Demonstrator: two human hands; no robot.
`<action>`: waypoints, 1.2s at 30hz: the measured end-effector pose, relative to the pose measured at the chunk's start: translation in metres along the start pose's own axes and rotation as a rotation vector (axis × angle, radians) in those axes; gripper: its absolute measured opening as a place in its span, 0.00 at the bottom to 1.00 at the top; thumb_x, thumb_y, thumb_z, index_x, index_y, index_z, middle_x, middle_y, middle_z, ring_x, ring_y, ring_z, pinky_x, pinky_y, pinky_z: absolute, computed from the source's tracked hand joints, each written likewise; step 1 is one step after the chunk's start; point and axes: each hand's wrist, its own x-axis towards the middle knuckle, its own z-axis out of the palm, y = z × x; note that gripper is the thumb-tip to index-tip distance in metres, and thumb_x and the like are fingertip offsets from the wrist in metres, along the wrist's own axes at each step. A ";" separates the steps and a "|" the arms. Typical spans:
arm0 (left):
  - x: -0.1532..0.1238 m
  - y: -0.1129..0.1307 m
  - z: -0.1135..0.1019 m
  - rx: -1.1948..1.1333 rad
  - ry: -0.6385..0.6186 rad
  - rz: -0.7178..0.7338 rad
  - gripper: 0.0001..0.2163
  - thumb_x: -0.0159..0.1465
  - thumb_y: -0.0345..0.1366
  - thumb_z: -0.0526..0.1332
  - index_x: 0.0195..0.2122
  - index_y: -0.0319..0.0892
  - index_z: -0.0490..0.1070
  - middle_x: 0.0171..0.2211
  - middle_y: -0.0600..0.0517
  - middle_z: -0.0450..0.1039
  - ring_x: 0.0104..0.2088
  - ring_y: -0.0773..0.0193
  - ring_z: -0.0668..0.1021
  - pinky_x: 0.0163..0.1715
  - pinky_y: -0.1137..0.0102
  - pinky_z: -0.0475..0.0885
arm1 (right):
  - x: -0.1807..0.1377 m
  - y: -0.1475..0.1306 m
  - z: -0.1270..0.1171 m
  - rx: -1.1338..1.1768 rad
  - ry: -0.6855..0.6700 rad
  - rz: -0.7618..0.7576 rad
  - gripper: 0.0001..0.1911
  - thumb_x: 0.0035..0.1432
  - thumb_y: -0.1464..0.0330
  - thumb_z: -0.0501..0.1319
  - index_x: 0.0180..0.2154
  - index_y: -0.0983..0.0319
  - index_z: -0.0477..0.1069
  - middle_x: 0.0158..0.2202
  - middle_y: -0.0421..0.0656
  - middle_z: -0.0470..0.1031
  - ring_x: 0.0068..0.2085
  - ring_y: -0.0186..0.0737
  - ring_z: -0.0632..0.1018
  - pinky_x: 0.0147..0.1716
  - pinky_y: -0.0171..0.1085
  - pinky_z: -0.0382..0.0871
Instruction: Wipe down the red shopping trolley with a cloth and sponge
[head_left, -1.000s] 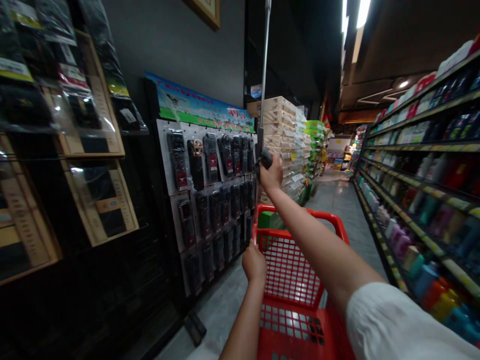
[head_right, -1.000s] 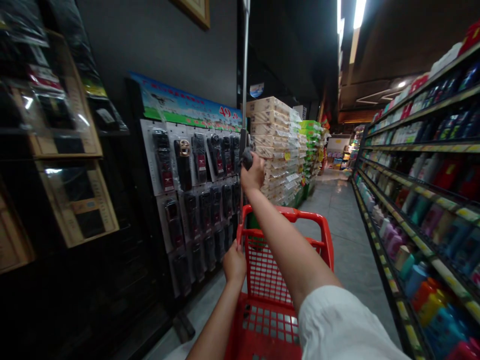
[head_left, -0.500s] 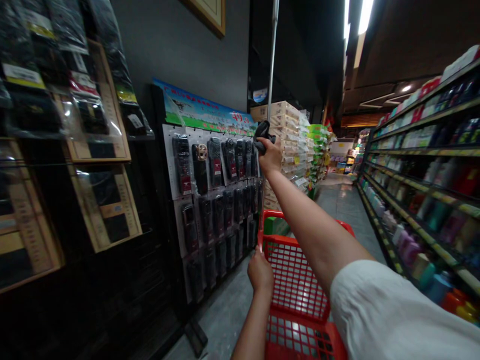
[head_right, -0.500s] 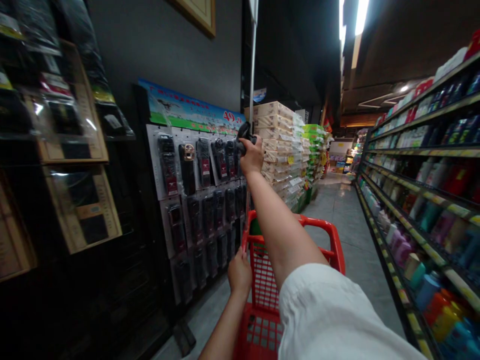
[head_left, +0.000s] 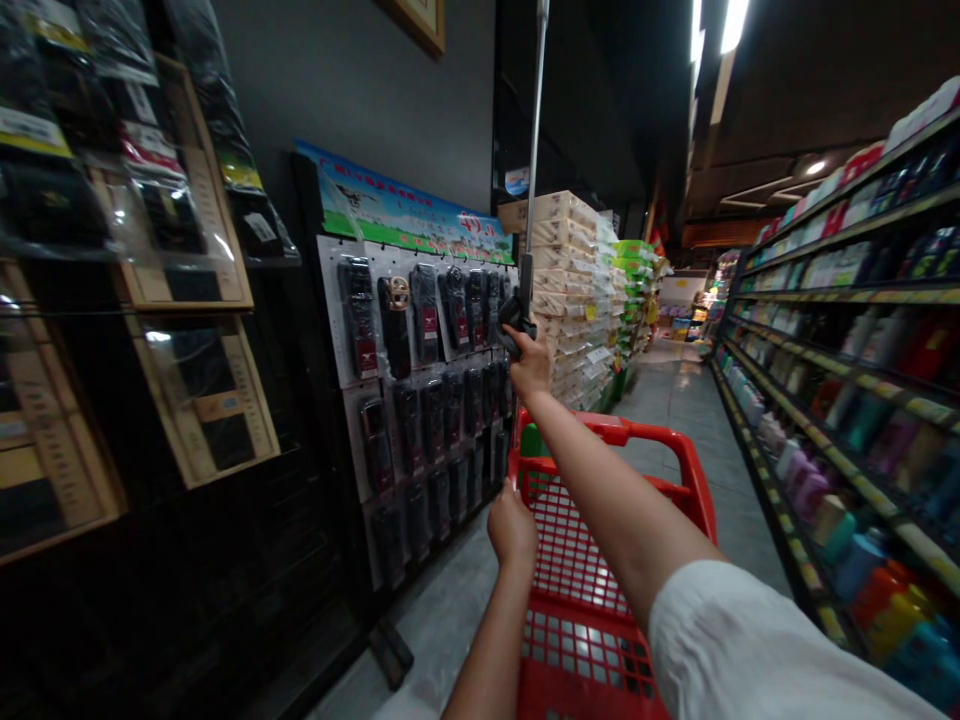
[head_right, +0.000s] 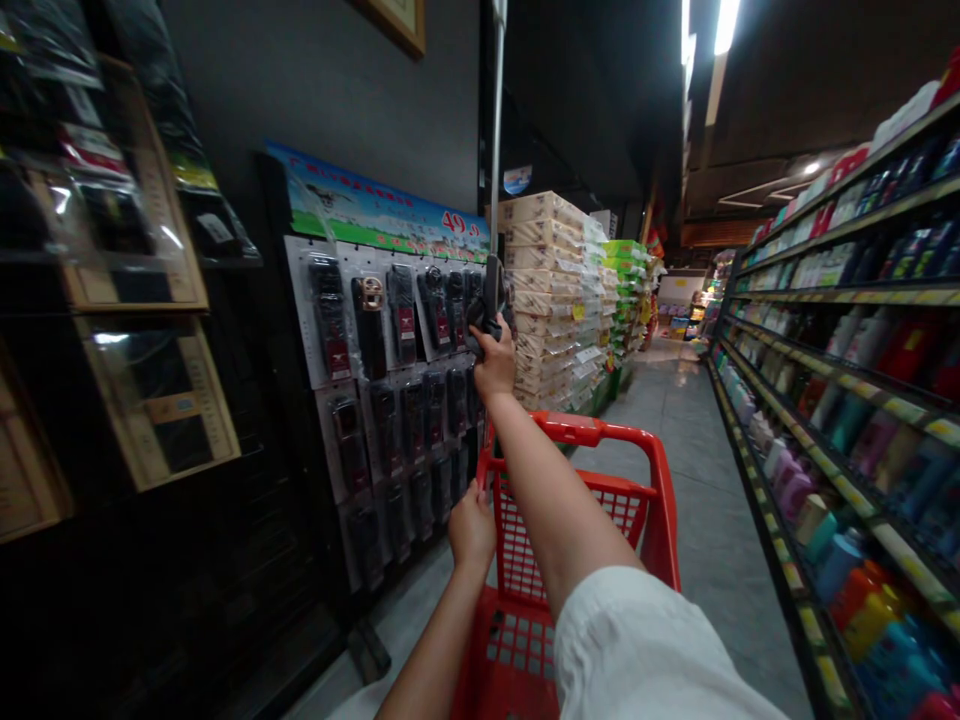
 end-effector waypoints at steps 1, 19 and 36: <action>0.000 0.000 0.000 0.005 0.001 0.001 0.17 0.70 0.29 0.48 0.54 0.36 0.72 0.43 0.40 0.80 0.43 0.56 0.81 0.37 0.70 0.68 | -0.007 0.002 0.002 -0.003 -0.031 0.009 0.29 0.56 0.78 0.53 0.57 0.55 0.70 0.65 0.43 0.57 0.65 0.43 0.60 0.64 0.43 0.56; 0.003 0.003 0.004 0.002 0.028 0.037 0.16 0.69 0.31 0.50 0.52 0.38 0.74 0.40 0.41 0.81 0.41 0.56 0.82 0.35 0.70 0.69 | -0.130 0.129 -0.097 0.072 -0.609 -0.056 0.33 0.52 0.71 0.62 0.61 0.58 0.63 0.56 0.48 0.70 0.56 0.49 0.72 0.58 0.48 0.65; 0.001 0.011 0.004 0.052 0.023 0.034 0.18 0.69 0.32 0.49 0.55 0.37 0.72 0.43 0.40 0.80 0.44 0.55 0.81 0.38 0.70 0.69 | -0.161 0.053 -0.081 -0.547 -0.801 0.069 0.33 0.59 0.68 0.58 0.65 0.48 0.57 0.50 0.50 0.70 0.49 0.51 0.73 0.45 0.44 0.68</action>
